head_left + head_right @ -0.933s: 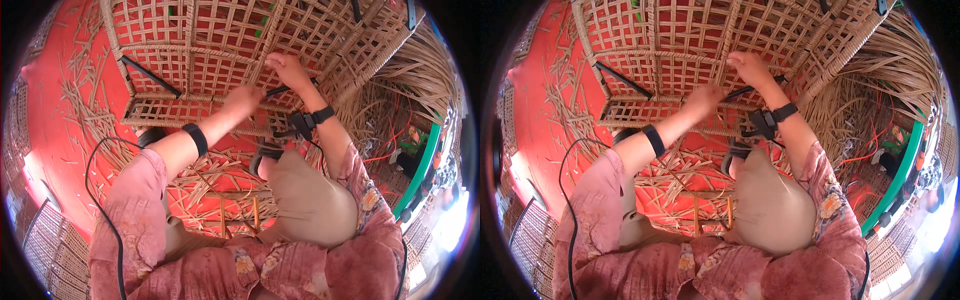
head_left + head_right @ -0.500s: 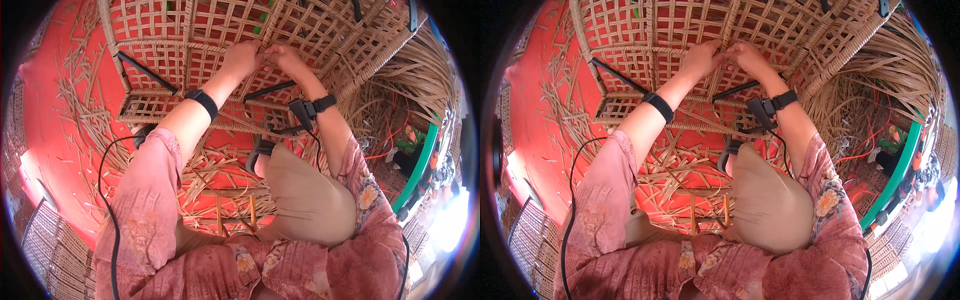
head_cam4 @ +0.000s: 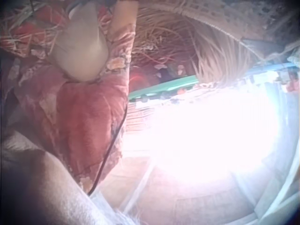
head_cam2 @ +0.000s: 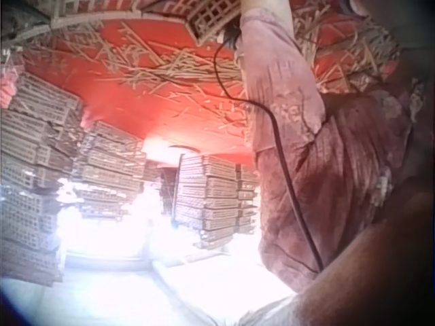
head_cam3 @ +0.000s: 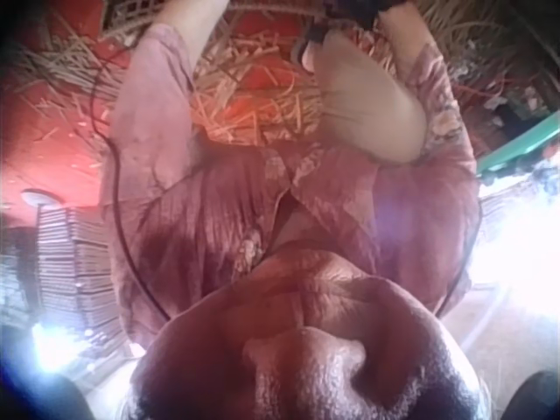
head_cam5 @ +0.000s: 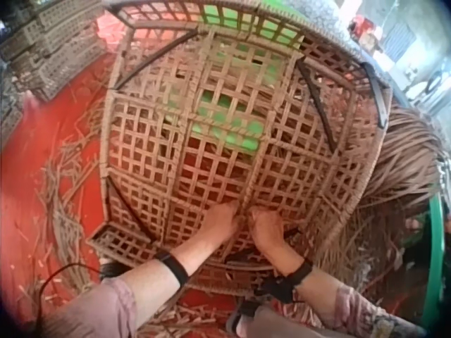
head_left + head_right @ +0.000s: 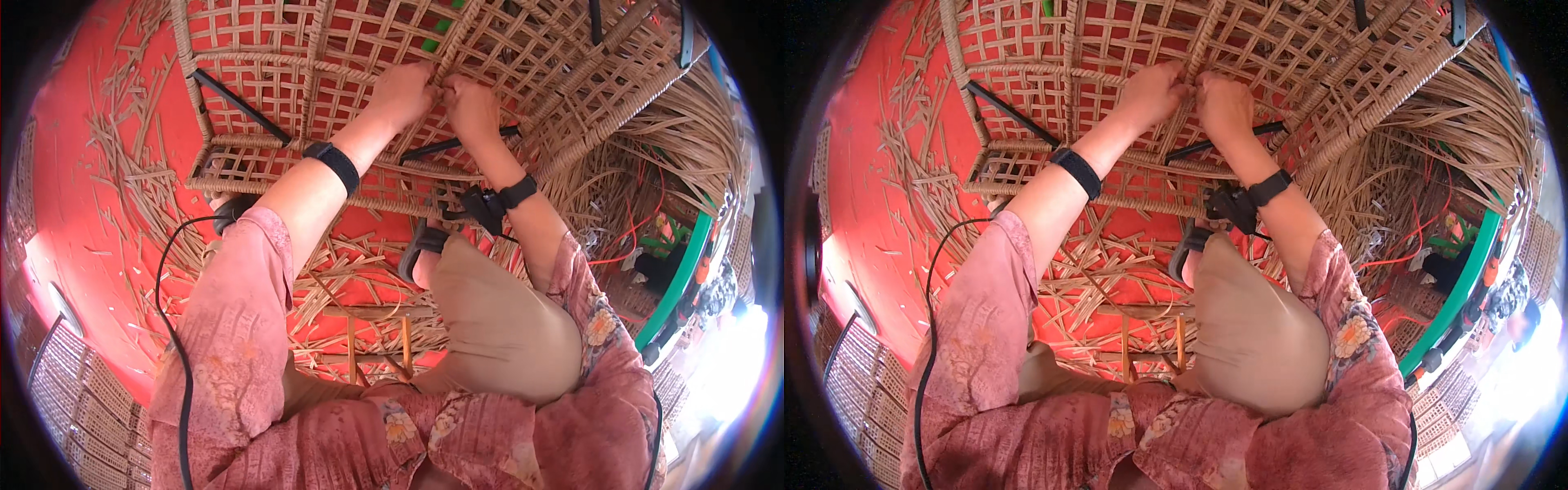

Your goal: The person is weaving a bamboo chair or large basket using bamboo strips.

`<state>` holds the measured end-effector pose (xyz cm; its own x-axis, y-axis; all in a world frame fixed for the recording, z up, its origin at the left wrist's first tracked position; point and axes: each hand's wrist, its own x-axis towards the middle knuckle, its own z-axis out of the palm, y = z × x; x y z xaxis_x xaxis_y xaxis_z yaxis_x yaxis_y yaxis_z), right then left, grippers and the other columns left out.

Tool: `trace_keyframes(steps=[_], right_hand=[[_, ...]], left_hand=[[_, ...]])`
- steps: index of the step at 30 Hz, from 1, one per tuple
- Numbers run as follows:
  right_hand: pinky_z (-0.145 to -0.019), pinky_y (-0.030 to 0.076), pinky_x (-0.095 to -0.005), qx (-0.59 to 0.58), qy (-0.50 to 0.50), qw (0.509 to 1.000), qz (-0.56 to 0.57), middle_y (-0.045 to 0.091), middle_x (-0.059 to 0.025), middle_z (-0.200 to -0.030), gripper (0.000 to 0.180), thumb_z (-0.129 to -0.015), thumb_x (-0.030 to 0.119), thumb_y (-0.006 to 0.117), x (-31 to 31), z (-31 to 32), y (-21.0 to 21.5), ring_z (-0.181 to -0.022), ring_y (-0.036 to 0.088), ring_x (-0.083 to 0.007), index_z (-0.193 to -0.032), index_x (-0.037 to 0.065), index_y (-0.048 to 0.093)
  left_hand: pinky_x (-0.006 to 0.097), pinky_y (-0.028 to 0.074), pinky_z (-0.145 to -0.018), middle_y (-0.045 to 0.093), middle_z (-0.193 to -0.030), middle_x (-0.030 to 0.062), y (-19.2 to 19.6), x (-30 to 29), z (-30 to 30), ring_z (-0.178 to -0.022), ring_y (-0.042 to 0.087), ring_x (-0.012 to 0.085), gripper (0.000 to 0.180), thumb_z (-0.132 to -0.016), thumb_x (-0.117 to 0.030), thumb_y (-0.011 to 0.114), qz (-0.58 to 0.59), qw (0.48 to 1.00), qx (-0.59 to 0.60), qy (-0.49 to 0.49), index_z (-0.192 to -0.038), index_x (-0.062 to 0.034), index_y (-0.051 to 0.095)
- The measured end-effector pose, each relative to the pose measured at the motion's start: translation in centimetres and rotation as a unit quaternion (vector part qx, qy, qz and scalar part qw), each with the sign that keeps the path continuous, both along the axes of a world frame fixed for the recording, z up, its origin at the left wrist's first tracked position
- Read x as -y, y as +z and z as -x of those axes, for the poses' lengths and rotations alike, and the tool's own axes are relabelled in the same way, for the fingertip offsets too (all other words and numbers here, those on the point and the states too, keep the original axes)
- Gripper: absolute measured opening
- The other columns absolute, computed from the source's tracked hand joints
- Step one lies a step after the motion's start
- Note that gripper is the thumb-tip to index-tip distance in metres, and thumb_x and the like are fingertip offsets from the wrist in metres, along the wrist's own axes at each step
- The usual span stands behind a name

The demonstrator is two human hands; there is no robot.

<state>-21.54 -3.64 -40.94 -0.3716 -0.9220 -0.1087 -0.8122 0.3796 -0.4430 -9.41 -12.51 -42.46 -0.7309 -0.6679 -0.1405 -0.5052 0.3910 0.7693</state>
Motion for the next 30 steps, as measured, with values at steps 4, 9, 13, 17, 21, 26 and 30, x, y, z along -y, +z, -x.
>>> trace_keyframes(steps=[4, 9, 13, 17, 21, 26, 30], right_hand=[[-0.077, 0.048, -0.0441, 0.095, -0.045, 0.994, -0.023, 0.064, -0.0224, -0.091, 0.028, -0.081, 0.013, 0.055, -0.1, 0.2, 0.0, -0.088, 0.061, -0.0380, -0.106, 0.003, 0.062], [-0.077, 0.048, -0.0418, 0.228, -0.017, 0.973, 0.007, 0.064, -0.0226, -0.099, 0.047, -0.077, 0.016, 0.056, -0.6, 0.9, -0.7, -0.091, 0.062, -0.0367, -0.121, 0.001, 0.050], [-0.077, 0.047, -0.0384, 0.251, 0.003, 0.966, -0.059, 0.065, -0.0206, -0.103, 0.050, -0.075, 0.016, 0.058, -0.2, 1.3, -0.3, -0.091, 0.062, -0.0349, -0.121, 0.000, 0.045], [-0.075, 0.048, -0.0378, 0.266, -0.010, 0.961, -0.068, 0.065, -0.0202, -0.103, 0.046, -0.074, 0.015, 0.059, 0.1, 0.4, 0.5, -0.088, 0.063, -0.0331, -0.116, 0.000, 0.047], [-0.069, 0.048, -0.0374, 0.317, -0.027, 0.948, -0.017, 0.065, -0.0207, -0.098, 0.039, -0.074, 0.012, 0.060, -0.4, 1.3, -1.3, -0.084, 0.064, -0.0306, -0.110, -0.001, 0.052], [-0.062, 0.047, -0.0378, 0.229, -0.033, 0.973, -0.027, 0.065, -0.0190, -0.082, 0.024, -0.074, 0.009, 0.060, 0.2, 1.4, -2.5, -0.075, 0.064, -0.0262, -0.095, -0.001, 0.061], [-0.056, 0.042, -0.0386, 0.205, -0.041, 0.974, -0.085, 0.059, -0.0142, -0.067, 0.017, -0.072, 0.008, 0.061, 1.0, 0.5, -1.7, -0.061, 0.057, -0.0216, -0.087, 0.000, 0.063]], left_hand=[[0.048, 0.047, -0.076, 0.064, -0.092, 0.0205, -0.1, 0.1, -0.1, -0.089, 0.060, 0.0403, 0.029, -0.080, -0.025, 0.062, -0.011, 1.000, -0.011, -0.016, -0.098, -0.0016, 0.058], [0.047, 0.047, -0.077, 0.063, -0.093, 0.0221, 0.0, 0.3, 0.0, -0.091, 0.059, 0.0407, 0.031, -0.081, -0.023, 0.060, -0.006, 0.999, -0.015, -0.034, -0.103, -0.0012, 0.057], [0.046, 0.046, -0.080, 0.062, -0.097, 0.0229, -0.7, 0.2, 0.0, -0.096, 0.058, 0.0401, 0.034, -0.082, -0.021, 0.058, -0.001, 0.999, -0.029, -0.032, -0.111, -0.0034, 0.058], [0.045, 0.046, -0.083, 0.060, -0.104, 0.0219, -1.8, 0.9, -0.3, -0.099, 0.057, 0.0391, 0.034, -0.083, -0.019, 0.057, 0.022, 0.998, -0.001, -0.063, -0.114, -0.0047, 0.058], [0.044, 0.044, -0.087, 0.059, -0.103, 0.0186, -0.8, 1.1, -0.4, -0.104, 0.055, 0.0358, 0.029, -0.080, -0.017, 0.057, 0.036, 0.994, 0.037, -0.095, -0.108, -0.0088, 0.062], [0.041, 0.045, -0.085, 0.053, -0.099, 0.0160, -0.2, 1.7, -0.8, -0.098, 0.056, 0.0336, 0.022, -0.084, -0.020, 0.057, 0.040, 0.992, 0.038, -0.117, -0.105, -0.0136, 0.063], [0.041, 0.045, -0.084, 0.053, -0.099, 0.0150, -1.7, 2.1, -1.5, -0.096, 0.056, 0.0330, 0.020, -0.083, -0.013, 0.057, 0.038, 0.993, 0.020, -0.107, -0.103, -0.0120, 0.063]])
